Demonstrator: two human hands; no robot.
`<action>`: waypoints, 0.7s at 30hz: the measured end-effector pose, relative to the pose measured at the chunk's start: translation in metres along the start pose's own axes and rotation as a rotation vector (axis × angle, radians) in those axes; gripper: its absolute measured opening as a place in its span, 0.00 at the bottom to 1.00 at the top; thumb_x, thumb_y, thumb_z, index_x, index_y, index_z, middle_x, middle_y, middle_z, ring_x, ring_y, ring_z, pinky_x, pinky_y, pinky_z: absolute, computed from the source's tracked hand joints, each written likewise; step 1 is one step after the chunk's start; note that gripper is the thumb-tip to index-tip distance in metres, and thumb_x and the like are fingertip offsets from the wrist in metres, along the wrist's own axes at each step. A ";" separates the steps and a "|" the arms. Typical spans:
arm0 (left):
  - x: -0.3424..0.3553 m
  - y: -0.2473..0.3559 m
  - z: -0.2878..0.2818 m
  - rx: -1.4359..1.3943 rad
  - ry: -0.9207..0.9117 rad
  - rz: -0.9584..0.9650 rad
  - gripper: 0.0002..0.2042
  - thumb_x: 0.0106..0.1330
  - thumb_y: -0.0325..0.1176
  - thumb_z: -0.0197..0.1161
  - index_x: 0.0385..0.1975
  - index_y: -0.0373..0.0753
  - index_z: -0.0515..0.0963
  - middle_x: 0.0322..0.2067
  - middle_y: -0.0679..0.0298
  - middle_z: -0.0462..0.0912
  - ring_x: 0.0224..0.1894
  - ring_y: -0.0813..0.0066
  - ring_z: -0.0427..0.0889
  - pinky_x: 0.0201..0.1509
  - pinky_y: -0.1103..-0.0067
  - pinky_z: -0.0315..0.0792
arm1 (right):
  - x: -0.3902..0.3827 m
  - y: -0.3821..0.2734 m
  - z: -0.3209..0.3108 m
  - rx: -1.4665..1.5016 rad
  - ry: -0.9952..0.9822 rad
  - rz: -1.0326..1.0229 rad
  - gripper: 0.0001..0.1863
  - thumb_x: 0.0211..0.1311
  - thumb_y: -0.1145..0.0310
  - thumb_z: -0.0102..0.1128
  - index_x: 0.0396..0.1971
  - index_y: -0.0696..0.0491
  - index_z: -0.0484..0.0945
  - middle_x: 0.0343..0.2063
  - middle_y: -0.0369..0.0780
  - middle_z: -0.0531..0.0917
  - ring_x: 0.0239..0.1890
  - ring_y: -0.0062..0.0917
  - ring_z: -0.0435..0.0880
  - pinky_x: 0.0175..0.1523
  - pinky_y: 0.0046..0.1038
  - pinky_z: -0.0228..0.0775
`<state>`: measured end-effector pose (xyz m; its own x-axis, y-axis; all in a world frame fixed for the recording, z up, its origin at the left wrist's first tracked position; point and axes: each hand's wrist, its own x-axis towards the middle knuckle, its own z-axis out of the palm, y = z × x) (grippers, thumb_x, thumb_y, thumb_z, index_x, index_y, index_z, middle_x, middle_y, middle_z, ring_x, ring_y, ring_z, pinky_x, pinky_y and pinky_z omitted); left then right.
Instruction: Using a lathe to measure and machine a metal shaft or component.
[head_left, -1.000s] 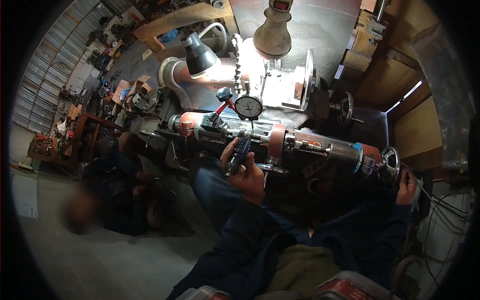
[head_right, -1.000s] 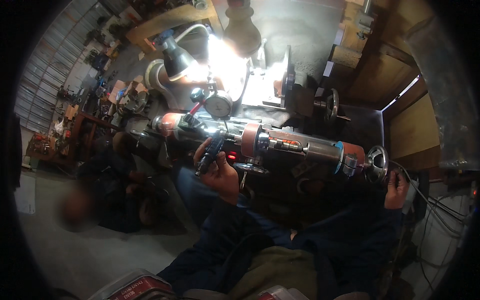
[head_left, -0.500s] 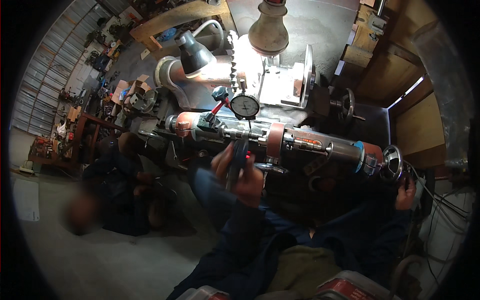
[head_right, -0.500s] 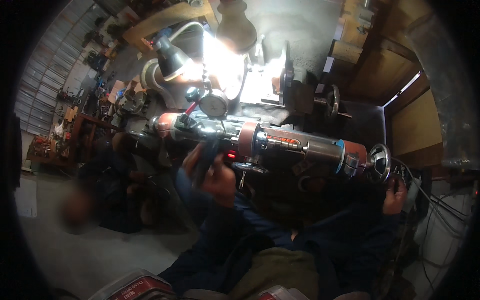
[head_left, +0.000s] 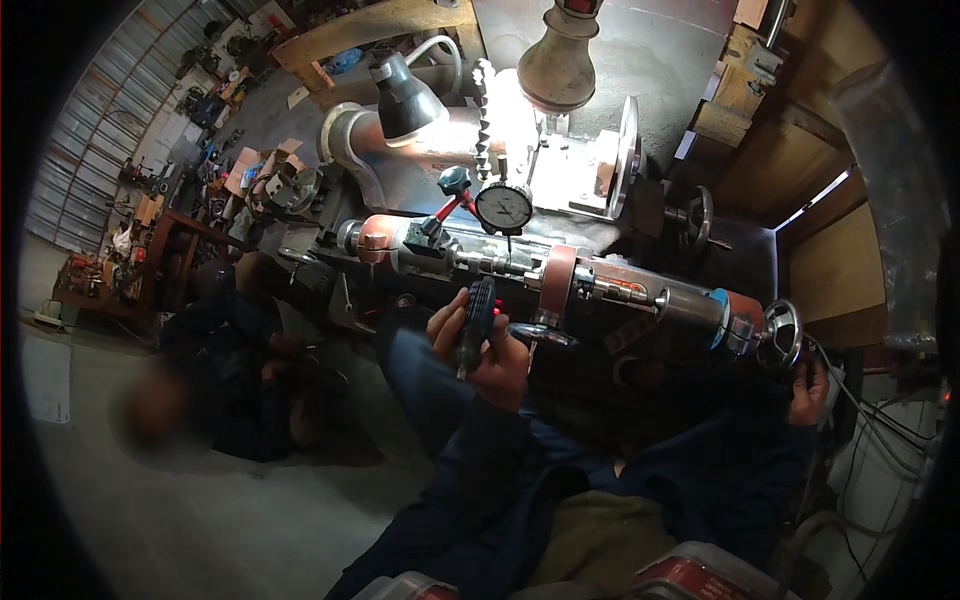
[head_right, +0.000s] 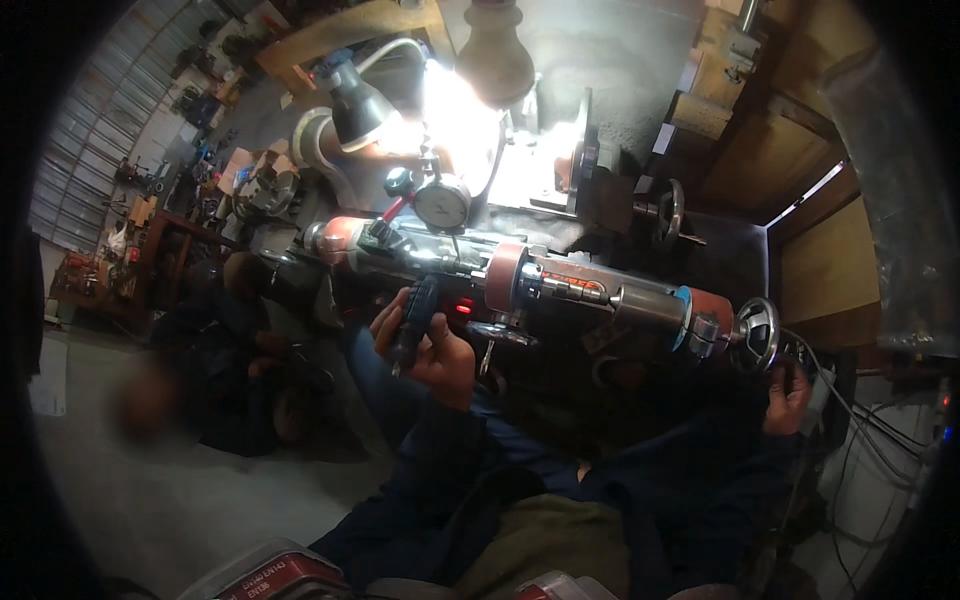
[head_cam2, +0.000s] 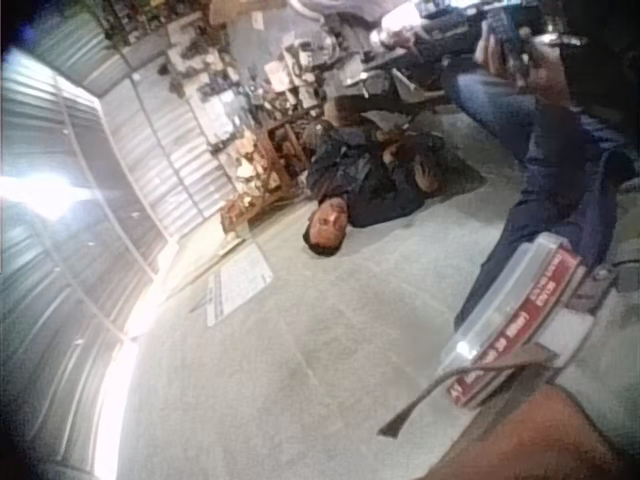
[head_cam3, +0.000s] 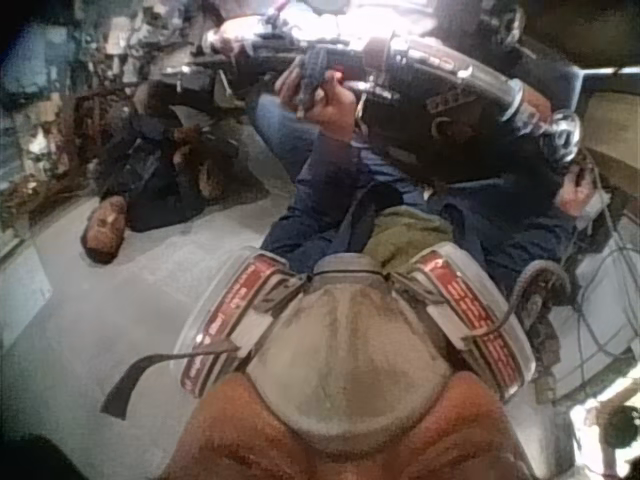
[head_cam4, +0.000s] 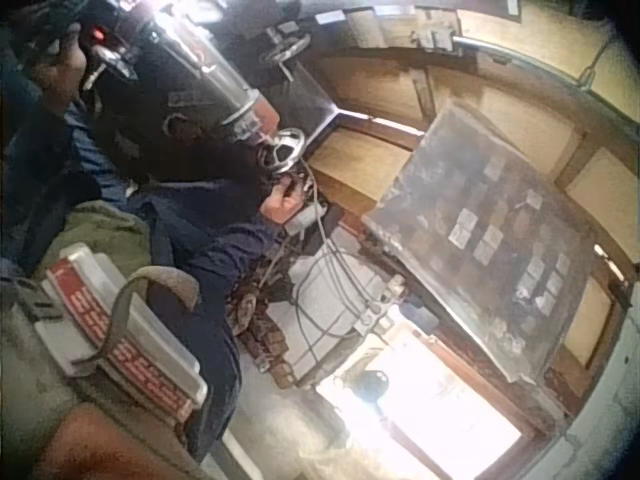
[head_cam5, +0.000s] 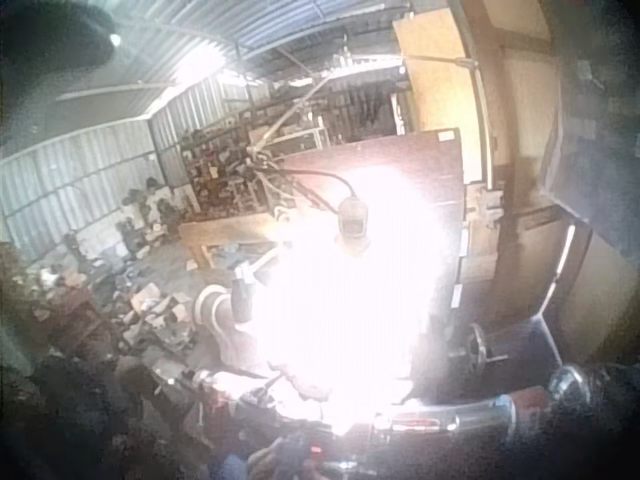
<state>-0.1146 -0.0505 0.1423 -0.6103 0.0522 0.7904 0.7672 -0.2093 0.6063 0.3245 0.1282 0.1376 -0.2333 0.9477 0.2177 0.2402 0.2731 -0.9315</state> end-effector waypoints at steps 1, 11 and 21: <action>-0.002 0.000 0.000 0.001 0.020 -0.011 0.18 0.63 0.30 0.62 0.49 0.35 0.63 0.47 0.53 0.70 0.49 0.63 0.74 0.50 0.72 0.75 | 0.002 0.000 0.000 -0.018 -0.015 -0.002 0.11 0.67 0.70 0.50 0.46 0.58 0.75 0.38 0.36 0.79 0.40 0.20 0.75 0.49 0.24 0.66; -0.007 -0.002 0.003 0.073 0.008 -0.010 0.19 0.64 0.31 0.61 0.50 0.35 0.63 0.46 0.52 0.70 0.50 0.61 0.74 0.53 0.70 0.74 | 0.066 0.024 -0.001 -0.277 0.115 -0.017 0.11 0.67 0.65 0.55 0.36 0.58 0.78 0.33 0.36 0.80 0.39 0.19 0.76 0.48 0.22 0.67; -0.008 -0.001 0.002 0.052 0.005 -0.016 0.18 0.64 0.30 0.61 0.50 0.35 0.62 0.47 0.52 0.70 0.50 0.60 0.73 0.54 0.69 0.73 | 0.086 0.072 0.008 -0.224 -0.168 0.045 0.09 0.62 0.71 0.54 0.39 0.56 0.78 0.33 0.36 0.82 0.35 0.22 0.79 0.41 0.25 0.72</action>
<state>-0.1095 -0.0486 0.1356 -0.6234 0.0507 0.7802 0.7665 -0.1576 0.6227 0.3146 0.2278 0.0871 -0.3663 0.9241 0.1087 0.4514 0.2786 -0.8477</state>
